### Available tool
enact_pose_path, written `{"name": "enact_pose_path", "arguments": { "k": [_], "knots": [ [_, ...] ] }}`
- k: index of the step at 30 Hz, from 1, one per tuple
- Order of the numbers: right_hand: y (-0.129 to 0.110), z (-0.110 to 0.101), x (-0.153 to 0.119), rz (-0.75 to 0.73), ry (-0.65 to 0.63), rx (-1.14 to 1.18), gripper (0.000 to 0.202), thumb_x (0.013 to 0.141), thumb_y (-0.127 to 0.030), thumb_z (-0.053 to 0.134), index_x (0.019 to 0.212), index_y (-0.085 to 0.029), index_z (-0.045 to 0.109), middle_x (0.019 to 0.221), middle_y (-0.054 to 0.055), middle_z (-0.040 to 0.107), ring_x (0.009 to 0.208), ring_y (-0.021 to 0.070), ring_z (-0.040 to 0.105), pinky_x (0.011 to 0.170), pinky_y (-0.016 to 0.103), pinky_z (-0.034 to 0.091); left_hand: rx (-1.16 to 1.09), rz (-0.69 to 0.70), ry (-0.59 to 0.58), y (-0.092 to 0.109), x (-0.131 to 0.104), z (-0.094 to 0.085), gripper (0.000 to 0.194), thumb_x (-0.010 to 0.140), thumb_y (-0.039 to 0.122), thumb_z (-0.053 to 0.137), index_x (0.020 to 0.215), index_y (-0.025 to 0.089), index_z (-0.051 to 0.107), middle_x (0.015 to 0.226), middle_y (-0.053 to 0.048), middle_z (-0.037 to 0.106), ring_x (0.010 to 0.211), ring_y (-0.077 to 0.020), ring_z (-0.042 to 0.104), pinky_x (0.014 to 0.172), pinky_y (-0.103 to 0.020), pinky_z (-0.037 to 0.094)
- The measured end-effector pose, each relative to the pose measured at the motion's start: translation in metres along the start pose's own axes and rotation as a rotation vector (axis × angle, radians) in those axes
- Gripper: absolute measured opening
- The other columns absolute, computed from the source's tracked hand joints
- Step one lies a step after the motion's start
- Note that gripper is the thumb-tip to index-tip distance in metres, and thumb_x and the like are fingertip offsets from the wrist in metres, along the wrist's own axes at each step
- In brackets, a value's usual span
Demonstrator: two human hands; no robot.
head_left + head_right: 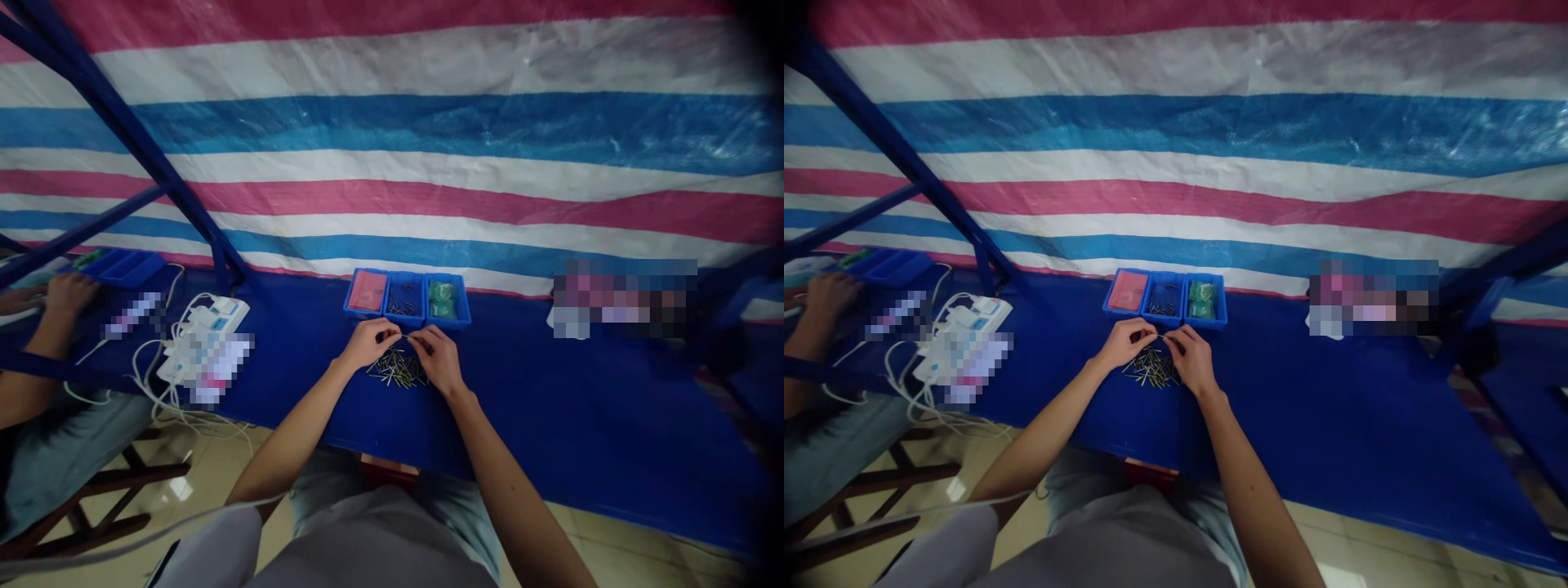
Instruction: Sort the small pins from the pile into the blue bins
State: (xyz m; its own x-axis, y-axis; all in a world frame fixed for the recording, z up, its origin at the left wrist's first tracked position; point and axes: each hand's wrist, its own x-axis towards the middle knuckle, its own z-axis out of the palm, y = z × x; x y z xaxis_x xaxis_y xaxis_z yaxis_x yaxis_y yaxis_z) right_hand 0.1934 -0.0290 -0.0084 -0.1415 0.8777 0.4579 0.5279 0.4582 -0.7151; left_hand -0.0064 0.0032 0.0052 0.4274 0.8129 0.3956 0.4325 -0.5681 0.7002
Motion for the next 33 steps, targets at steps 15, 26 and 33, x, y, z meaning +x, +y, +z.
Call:
{"name": "enact_pose_path", "arguments": {
  "k": [15,26,33],
  "knots": [
    [-0.0003,0.0033,-0.0013,-0.015,-0.030,-0.016,0.024,0.098,-0.037,0.053,0.094,-0.022,0.071,0.081,0.003,0.059,0.064,0.0146,0.053,0.064,0.029,0.044,0.037,0.024,-0.028,0.0016,-0.0012,0.0006,0.019,0.094,0.031,0.060,0.094,0.017,0.073,0.079,-0.003,0.065,0.069,-0.0128,0.060,0.067,-0.025,0.046],
    [-0.0018,0.0028,-0.0003,-0.006,-0.044,-0.053,0.022,0.097,-0.037,0.053,0.096,-0.021,0.069,0.077,0.002,0.055,0.062,0.0135,0.050,0.063,0.027,0.042,0.043,0.038,-0.027,0.0017,-0.0007,0.0005,0.016,0.093,0.028,0.061,0.093,0.017,0.073,0.078,-0.002,0.064,0.068,-0.0119,0.059,0.066,-0.024,0.045],
    [-0.0022,0.0020,0.0002,-0.006,-0.056,-0.044,0.020,0.098,-0.035,0.053,0.095,-0.022,0.068,0.078,0.002,0.055,0.064,0.0139,0.050,0.065,0.027,0.042,0.050,0.037,-0.020,0.0031,-0.0005,-0.0002,0.016,0.093,0.028,0.061,0.093,0.017,0.073,0.077,-0.002,0.063,0.066,-0.0113,0.057,0.065,-0.023,0.044]
  ]
}}
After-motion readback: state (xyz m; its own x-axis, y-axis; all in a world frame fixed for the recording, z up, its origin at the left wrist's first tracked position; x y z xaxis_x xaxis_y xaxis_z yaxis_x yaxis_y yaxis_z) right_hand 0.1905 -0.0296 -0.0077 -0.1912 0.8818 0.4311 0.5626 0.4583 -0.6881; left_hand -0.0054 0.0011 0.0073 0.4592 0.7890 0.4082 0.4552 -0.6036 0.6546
